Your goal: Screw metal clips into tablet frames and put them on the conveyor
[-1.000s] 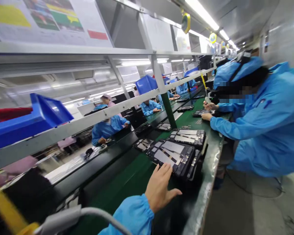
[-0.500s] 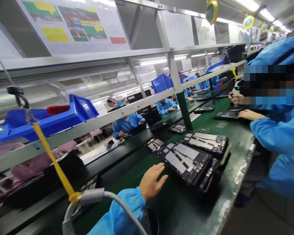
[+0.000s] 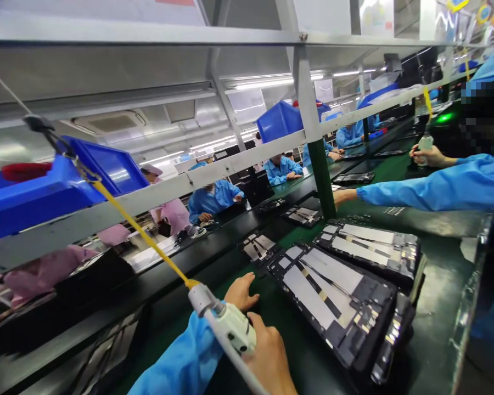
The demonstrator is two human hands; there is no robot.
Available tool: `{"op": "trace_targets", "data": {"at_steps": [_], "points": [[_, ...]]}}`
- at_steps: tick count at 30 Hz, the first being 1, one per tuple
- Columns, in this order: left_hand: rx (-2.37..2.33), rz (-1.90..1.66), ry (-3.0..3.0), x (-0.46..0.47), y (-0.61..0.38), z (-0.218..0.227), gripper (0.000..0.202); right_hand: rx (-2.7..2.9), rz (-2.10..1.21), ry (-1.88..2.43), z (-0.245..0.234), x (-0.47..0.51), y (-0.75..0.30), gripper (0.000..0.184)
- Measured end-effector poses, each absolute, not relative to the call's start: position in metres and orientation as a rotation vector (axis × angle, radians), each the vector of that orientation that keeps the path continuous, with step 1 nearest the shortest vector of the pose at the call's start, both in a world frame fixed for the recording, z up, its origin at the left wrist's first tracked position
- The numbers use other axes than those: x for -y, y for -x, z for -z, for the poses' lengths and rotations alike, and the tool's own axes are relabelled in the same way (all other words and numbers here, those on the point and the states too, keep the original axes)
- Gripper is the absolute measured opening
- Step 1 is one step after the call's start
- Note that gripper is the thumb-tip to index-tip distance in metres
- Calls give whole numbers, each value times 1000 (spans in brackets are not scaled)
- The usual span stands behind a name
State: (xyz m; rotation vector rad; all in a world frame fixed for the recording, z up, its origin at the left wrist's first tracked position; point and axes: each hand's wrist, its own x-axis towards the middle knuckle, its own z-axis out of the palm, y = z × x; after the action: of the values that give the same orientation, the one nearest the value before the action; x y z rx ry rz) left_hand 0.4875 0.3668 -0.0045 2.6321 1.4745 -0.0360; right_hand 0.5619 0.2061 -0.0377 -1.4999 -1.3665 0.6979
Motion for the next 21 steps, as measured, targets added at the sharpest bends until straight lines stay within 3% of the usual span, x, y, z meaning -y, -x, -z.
{"op": "trace_targets", "data": {"at_steps": [2,5,13,21], "points": [[-1442,40,-2670,-384,-502,6,48,1440,-617,1622,53,-215,-559,70],[-1441,58,-2697,-410,-522,9,38,1510,-620,1690,67,-222,-552,76],[-1652,227,-2592,-451,-527,21,34,1448,-624,1719,75,-224,-557,71],[-1869,34,-2655,-450,-497,29,39,1483,-546,1620,94,-233,-553,68]]}}
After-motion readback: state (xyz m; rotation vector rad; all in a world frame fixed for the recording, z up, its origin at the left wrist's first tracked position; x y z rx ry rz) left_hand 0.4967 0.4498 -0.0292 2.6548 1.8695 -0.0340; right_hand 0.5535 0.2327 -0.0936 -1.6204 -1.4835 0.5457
